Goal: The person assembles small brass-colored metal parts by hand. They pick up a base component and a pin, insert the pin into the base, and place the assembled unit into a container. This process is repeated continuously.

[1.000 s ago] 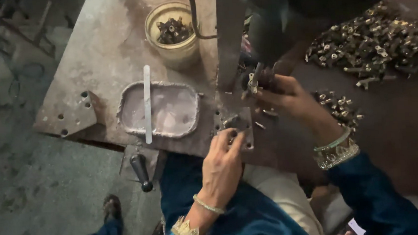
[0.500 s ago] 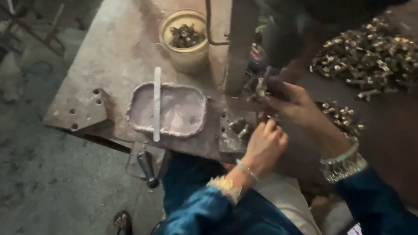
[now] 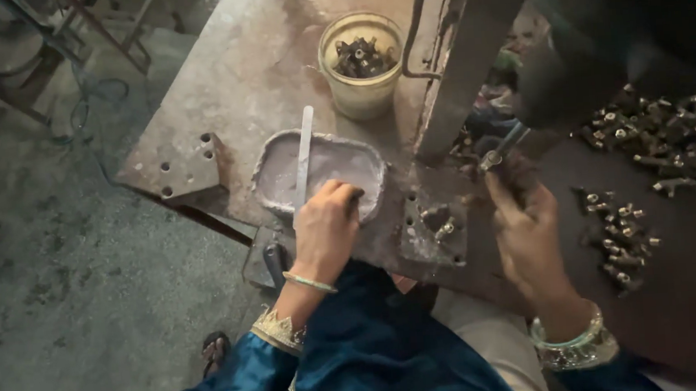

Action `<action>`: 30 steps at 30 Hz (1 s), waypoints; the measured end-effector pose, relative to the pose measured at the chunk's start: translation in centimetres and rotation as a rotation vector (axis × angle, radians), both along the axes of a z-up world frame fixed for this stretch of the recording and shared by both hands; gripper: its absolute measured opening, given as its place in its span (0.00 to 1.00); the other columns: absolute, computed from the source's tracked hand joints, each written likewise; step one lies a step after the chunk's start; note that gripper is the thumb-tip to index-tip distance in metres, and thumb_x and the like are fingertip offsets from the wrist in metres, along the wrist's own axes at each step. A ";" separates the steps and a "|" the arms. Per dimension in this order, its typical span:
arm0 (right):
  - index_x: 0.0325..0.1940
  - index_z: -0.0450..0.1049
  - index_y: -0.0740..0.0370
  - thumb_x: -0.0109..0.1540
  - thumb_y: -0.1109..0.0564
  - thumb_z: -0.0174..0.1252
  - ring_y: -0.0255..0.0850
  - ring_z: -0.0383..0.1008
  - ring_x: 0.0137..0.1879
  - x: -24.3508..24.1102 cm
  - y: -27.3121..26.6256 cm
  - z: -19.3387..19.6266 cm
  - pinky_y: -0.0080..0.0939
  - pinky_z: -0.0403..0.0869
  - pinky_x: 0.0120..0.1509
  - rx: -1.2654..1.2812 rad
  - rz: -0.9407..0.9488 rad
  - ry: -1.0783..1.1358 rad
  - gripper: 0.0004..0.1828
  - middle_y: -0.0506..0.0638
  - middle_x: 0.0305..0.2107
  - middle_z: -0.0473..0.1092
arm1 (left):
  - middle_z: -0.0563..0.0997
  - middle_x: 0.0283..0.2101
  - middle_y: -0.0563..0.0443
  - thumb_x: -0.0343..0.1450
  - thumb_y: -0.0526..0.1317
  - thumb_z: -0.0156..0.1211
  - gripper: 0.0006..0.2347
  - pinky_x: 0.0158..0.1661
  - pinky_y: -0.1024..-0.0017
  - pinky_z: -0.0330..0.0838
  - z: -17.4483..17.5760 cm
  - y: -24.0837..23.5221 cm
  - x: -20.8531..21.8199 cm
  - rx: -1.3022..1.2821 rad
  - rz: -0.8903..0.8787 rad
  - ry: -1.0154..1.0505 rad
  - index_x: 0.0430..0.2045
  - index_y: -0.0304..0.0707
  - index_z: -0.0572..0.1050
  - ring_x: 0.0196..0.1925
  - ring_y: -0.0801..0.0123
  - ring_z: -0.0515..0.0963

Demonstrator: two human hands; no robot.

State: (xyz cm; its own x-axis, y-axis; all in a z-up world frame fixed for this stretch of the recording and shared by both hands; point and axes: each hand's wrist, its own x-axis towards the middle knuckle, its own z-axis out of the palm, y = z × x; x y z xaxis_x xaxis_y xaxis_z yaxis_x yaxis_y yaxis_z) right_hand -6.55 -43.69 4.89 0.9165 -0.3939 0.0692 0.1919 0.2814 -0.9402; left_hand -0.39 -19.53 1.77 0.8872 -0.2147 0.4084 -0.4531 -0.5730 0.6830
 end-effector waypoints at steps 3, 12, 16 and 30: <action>0.60 0.72 0.63 0.69 0.66 0.54 0.31 0.76 0.50 -0.1 0.3 -0.2 0.33 0.75 0.48 -0.010 -0.024 0.047 0.15 0.45 0.49 0.75 | 0.80 0.39 0.44 0.64 0.30 0.62 0.08 0.40 0.58 0.75 -2.1 -0.6 0.8 0.107 -0.030 0.001 0.34 0.37 0.81 0.40 0.47 0.81; 0.57 0.72 0.64 0.71 0.64 0.53 0.37 0.75 0.47 0.6 -0.4 0.0 0.38 0.76 0.48 -0.074 0.019 0.013 0.11 0.50 0.48 0.73 | 0.86 0.36 0.46 0.61 0.31 0.65 0.09 0.41 0.66 0.79 -2.1 0.7 3.1 -0.117 -0.072 0.277 0.34 0.37 0.85 0.39 0.59 0.86; 0.59 0.72 0.63 0.70 0.65 0.52 0.37 0.75 0.49 -0.2 -0.5 0.3 0.39 0.76 0.50 -0.042 0.059 -0.001 0.13 0.49 0.49 0.73 | 0.87 0.42 0.43 0.67 0.33 0.67 0.11 0.43 0.73 0.78 -2.4 4.6 3.1 -0.713 -0.134 0.763 0.42 0.29 0.82 0.43 0.66 0.85; 0.63 0.72 0.59 0.66 0.67 0.53 0.28 0.74 0.53 -0.3 -0.8 -0.4 0.26 0.73 0.43 0.015 -0.053 0.119 0.20 0.43 0.52 0.74 | 0.85 0.35 0.39 0.66 0.21 0.63 0.09 0.38 0.61 0.87 -14.5 30.0 30.2 -1.169 0.355 0.447 0.37 0.25 0.80 0.35 0.54 0.88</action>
